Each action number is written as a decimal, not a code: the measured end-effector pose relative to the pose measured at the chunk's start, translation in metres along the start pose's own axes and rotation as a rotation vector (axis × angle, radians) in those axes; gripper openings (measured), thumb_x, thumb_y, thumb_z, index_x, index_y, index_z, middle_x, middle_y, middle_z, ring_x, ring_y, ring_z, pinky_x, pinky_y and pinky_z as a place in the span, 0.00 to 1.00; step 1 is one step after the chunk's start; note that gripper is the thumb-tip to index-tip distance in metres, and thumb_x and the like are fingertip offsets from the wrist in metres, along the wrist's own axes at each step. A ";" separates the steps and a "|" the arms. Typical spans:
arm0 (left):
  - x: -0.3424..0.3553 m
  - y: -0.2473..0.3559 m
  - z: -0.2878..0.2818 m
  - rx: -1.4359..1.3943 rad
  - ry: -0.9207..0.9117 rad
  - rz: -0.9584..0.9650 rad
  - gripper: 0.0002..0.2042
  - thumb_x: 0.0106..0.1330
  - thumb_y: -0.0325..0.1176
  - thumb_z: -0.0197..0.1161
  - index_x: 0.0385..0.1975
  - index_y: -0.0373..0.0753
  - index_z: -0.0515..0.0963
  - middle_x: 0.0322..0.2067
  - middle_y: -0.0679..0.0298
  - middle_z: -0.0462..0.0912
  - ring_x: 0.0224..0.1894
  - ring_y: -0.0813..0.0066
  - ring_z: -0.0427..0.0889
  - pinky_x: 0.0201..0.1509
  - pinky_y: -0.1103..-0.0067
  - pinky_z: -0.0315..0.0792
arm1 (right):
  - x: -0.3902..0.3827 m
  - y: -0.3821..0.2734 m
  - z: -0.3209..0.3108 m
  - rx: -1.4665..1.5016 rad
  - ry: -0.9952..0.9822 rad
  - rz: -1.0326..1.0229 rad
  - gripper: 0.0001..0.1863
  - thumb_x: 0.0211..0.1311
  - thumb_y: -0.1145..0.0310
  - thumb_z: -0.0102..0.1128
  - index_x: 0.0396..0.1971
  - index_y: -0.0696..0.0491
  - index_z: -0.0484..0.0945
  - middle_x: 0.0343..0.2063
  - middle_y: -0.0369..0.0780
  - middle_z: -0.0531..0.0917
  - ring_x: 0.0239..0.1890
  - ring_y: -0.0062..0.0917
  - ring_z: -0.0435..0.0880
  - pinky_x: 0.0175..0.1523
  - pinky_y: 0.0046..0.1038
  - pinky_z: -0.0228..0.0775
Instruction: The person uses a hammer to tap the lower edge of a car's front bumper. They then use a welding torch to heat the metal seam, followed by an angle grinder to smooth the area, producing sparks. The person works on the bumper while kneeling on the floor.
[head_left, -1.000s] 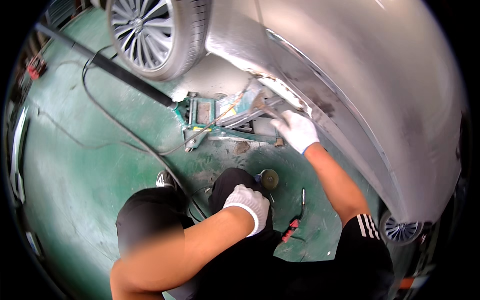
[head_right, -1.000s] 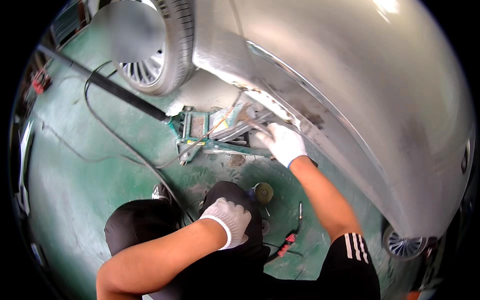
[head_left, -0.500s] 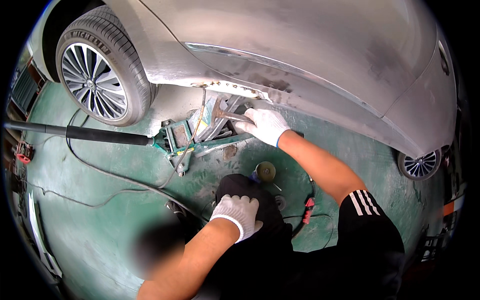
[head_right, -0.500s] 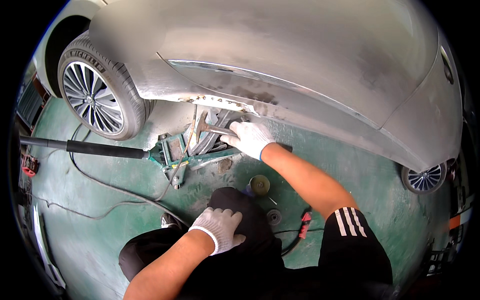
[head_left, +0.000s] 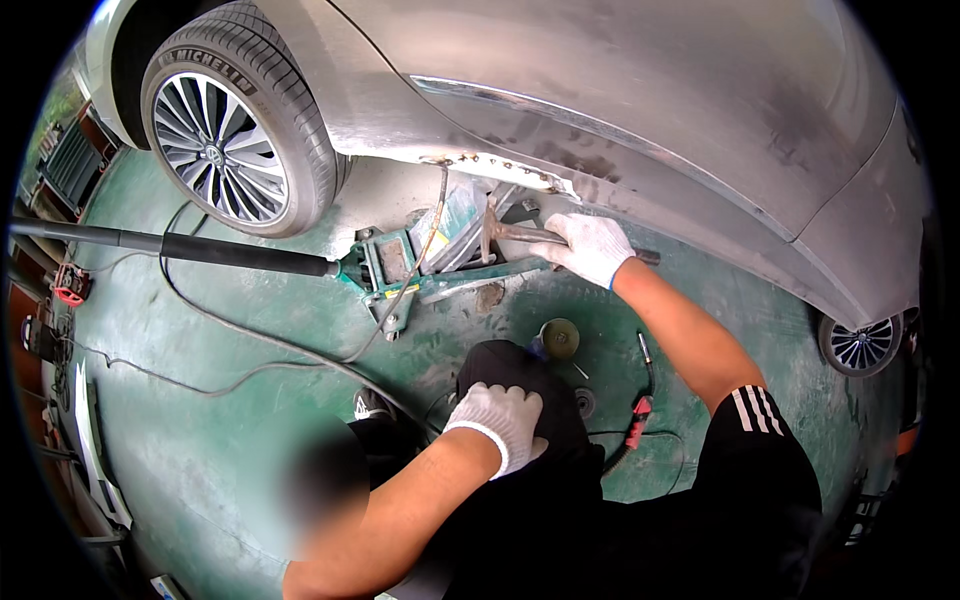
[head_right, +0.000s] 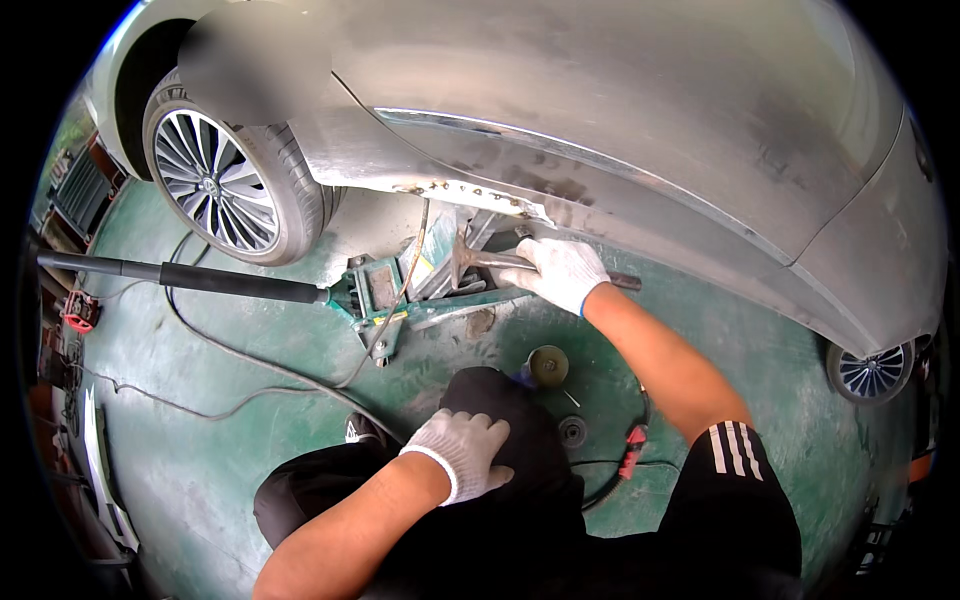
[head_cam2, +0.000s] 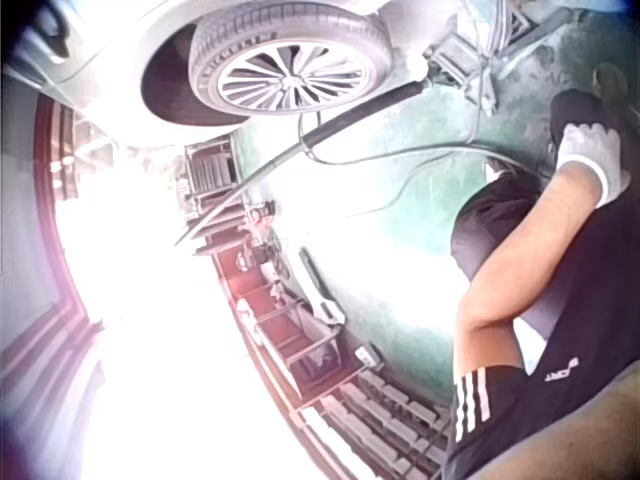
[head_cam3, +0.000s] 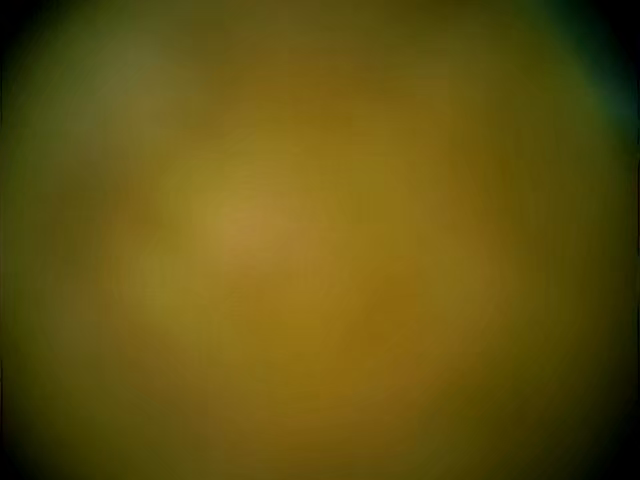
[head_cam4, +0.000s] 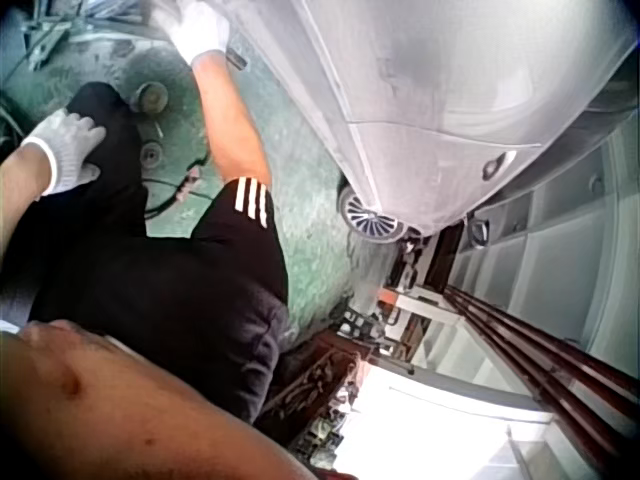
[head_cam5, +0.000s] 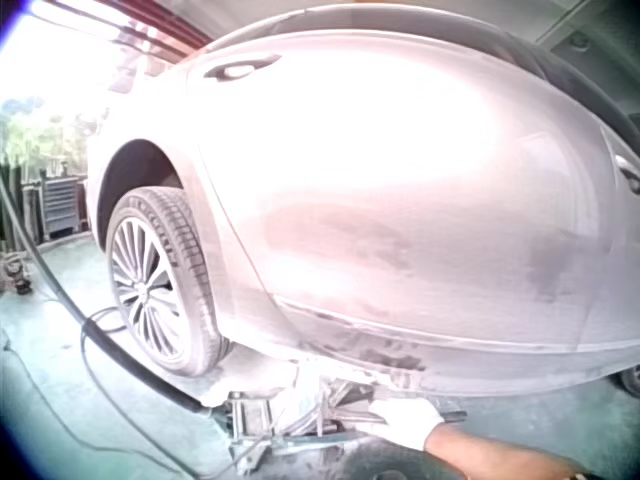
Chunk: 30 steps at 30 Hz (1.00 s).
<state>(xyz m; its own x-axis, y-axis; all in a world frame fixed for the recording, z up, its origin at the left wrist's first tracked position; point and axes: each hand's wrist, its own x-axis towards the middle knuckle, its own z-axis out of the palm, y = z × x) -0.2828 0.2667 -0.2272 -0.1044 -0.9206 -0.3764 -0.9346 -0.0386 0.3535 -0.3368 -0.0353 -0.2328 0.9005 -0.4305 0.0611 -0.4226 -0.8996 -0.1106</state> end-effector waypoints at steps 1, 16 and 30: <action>-0.001 0.000 0.001 0.002 -0.005 -0.001 0.26 0.71 0.56 0.67 0.53 0.38 0.81 0.49 0.53 0.87 0.54 0.51 0.88 0.60 0.61 0.78 | 0.000 0.001 -0.002 0.014 -0.007 0.007 0.26 0.72 0.38 0.60 0.45 0.48 0.84 0.42 0.47 0.90 0.49 0.46 0.89 0.53 0.49 0.79; -0.003 -0.005 -0.005 0.000 0.039 -0.051 0.26 0.71 0.56 0.66 0.54 0.37 0.81 0.50 0.51 0.87 0.54 0.50 0.88 0.61 0.60 0.79 | 0.024 -0.031 0.000 0.046 -0.006 -0.065 0.28 0.73 0.36 0.58 0.46 0.48 0.85 0.39 0.46 0.89 0.45 0.47 0.90 0.50 0.50 0.80; 0.000 -0.004 -0.008 -0.004 0.004 -0.039 0.26 0.72 0.56 0.66 0.55 0.38 0.80 0.50 0.51 0.87 0.55 0.50 0.87 0.61 0.59 0.78 | 0.024 -0.021 0.014 0.026 0.094 -0.058 0.27 0.73 0.38 0.59 0.44 0.49 0.86 0.40 0.47 0.89 0.47 0.47 0.89 0.51 0.50 0.80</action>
<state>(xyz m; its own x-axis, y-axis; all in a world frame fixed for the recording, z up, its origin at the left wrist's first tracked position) -0.2760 0.2633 -0.2218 -0.0668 -0.9199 -0.3863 -0.9366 -0.0756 0.3421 -0.3044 -0.0255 -0.2431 0.9094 -0.3838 0.1605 -0.3659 -0.9215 -0.1301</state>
